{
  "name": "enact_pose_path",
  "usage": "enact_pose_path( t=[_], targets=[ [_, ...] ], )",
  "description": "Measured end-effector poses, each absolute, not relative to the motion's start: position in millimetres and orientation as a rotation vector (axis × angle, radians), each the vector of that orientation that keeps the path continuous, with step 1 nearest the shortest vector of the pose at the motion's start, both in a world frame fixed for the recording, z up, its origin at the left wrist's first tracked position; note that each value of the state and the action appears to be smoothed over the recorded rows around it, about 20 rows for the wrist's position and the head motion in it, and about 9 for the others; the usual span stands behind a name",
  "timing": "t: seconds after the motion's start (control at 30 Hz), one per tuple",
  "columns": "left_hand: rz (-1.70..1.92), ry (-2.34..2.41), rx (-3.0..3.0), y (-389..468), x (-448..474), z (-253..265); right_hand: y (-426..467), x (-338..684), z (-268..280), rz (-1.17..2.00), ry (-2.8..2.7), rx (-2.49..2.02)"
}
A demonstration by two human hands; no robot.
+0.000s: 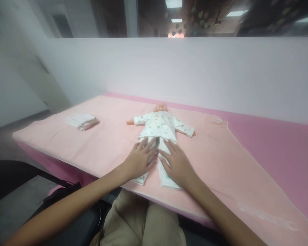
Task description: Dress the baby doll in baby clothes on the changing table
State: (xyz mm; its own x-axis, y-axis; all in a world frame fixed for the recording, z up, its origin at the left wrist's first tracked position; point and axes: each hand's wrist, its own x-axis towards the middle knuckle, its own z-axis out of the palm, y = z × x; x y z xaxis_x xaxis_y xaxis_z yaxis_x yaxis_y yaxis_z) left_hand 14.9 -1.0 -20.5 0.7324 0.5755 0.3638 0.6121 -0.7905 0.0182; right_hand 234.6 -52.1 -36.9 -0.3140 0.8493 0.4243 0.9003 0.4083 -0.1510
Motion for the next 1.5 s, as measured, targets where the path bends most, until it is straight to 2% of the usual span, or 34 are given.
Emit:
enact_pose_path(
  t=[0.13,0.27,0.47,0.7,1.07,1.27,1.5],
  targets=[
    [-0.572,-0.993,-2.873,-14,12,-25,-56,232,-33,-0.099,-2.205,-1.47],
    [-0.641,-1.007,-3.043,-16,5,-7,-55,239,-22,0.048,-1.974,-1.461],
    [-1.153,-1.271,-2.943,30,-5,16,-29,278,-18,0.141,-1.605,-1.609],
    [-0.779,-1.503,-2.809,87,-8,-13,-10,285,-30,0.23,-1.743,-1.658],
    [-0.756,-1.47,-2.782,74,-24,-11,-25,286,-14,-0.191,-1.972,-1.749],
    [-1.251,-1.406,-2.867,94,10,15,4,274,15,0.179,-1.796,-1.611],
    [-1.46,-1.472,-3.044,158,88,4,84,261,22,0.445,-1.66,-1.688]
  ],
)
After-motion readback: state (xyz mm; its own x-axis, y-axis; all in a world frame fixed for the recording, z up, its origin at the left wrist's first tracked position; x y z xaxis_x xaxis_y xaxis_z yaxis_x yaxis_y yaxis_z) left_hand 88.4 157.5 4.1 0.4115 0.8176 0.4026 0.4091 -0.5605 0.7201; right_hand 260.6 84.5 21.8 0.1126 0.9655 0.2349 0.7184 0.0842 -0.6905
